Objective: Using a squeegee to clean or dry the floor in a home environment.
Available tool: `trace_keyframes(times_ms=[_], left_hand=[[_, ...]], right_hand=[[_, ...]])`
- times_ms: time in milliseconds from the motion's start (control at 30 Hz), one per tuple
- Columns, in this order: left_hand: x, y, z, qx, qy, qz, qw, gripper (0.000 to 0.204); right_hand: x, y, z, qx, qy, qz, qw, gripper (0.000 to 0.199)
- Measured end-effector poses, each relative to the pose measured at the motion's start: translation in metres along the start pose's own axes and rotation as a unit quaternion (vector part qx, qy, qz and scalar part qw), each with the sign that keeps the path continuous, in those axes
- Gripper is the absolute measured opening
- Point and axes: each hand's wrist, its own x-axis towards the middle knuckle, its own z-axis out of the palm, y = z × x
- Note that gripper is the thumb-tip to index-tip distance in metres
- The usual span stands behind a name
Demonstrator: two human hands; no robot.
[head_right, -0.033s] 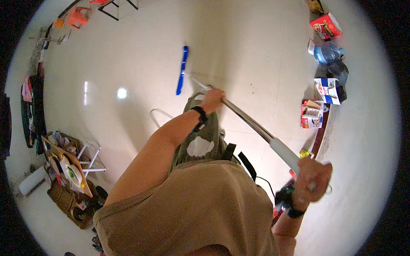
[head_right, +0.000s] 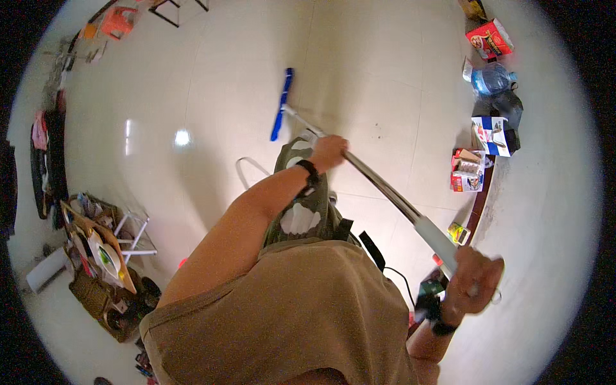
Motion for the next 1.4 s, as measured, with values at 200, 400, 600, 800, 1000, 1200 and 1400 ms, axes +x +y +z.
trace_keyframes(times_ms=[200,400,600,800,1000,1200,1400], left_hand=[[-0.01,0.073,0.029,-0.061,-0.017,0.032,0.997,0.008],[-0.059,0.042,-0.033,-0.052,0.054,-0.03,0.997,0.013],[-0.159,-0.101,-0.077,-0.024,0.193,-0.189,0.963,0.005],[-0.294,-0.236,-0.123,-0.03,0.282,-0.393,0.875,0.006],[-0.317,-0.263,-0.126,0.006,0.22,-0.43,0.876,0.008],[-0.229,-0.207,-0.091,0.003,0.15,-0.24,0.959,0.011],[-0.143,-0.065,-0.008,-0.067,0.036,-0.097,0.992,0.01]], right_hand=[[-0.037,-0.05,-0.021,0.053,0.0,-0.026,0.998,0.022],[-0.006,-0.05,0.015,0.203,-0.175,-0.029,0.963,0.027],[0.033,0.035,0.124,0.238,-0.261,0.012,0.936,0.031],[-0.005,0.099,0.329,0.254,-0.487,0.141,0.824,0.034],[-0.022,0.089,0.355,0.2,-0.435,0.169,0.862,0.033],[-0.026,0.071,0.233,0.135,-0.252,0.085,0.955,0.025],[-0.074,-0.007,0.078,0.107,-0.05,0.098,0.988,0.026]])
